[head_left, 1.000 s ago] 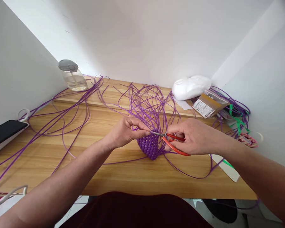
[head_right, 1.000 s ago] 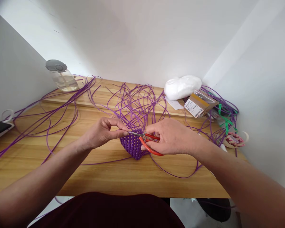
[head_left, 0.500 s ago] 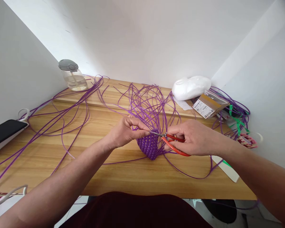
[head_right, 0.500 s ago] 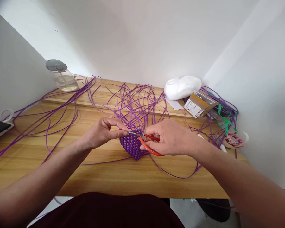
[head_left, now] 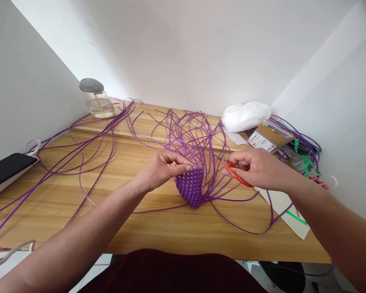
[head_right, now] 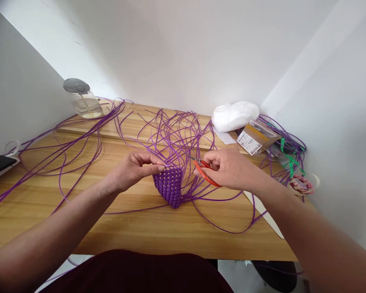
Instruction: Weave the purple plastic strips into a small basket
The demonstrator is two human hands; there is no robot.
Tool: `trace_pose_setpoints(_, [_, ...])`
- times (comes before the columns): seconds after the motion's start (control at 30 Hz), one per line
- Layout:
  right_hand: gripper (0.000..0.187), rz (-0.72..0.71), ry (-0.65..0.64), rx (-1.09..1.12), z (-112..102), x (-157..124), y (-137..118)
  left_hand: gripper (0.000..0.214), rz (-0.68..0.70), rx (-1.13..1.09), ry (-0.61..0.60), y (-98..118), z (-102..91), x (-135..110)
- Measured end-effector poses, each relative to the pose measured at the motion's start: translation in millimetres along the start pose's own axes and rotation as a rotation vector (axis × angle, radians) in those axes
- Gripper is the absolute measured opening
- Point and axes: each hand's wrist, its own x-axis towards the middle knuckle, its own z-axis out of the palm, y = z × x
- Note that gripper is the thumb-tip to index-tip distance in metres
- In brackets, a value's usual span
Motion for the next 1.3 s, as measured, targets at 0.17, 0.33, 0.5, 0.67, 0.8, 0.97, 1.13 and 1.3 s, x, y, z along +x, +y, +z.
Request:
trace_pose_setpoints(0.17, [0.037, 0.085, -0.054, -0.016, 8.2, -15.5, 23.0, 0.027, -0.013, -0.114, 0.062, -6.6, -2.3, 1.8])
trace_pose_setpoints(0.33, [0.033, 0.118, -0.215, 0.197, 31.4, -51.6, 38.2, 0.027, 0.002, -0.158, 0.147, -16.9, -7.3, -0.1])
trace_pose_setpoints(0.5, [0.033, 0.253, -0.028, 0.179, 34.5, -68.7, 77.5, 0.031, -0.038, -0.235, 0.312, -28.5, -26.9, 1.6])
trace_pose_setpoints(0.67, [0.033, 0.465, 0.151, 0.006, 19.6, -44.9, 138.2, 0.031, 0.037, -0.258, 0.595, -31.1, -54.3, 6.3])
trace_pose_setpoints(0.8, [0.031, 0.588, 0.169, -0.153, 11.3, 6.5, 166.2, 0.026, 0.049, -0.188, 0.65, -38.4, -60.4, 0.1])
trace_pose_setpoints(0.97, [0.028, 0.664, 0.244, -0.238, 1.1, 77.5, 185.3, 0.024, 0.008, -0.142, 0.655, -48.1, -62.6, -12.7])
trace_pose_setpoints(1.13, [0.036, 0.599, 0.293, -0.264, -13.5, 121.6, 199.4, 0.03, -0.079, -0.161, 0.682, -52.4, -71.3, -18.0])
trace_pose_setpoints(1.3, [0.03, 0.597, 0.322, -0.264, -12.5, 148.1, 214.8, 0.034, -0.033, -0.155, 0.696, -48.1, -70.0, -17.8])
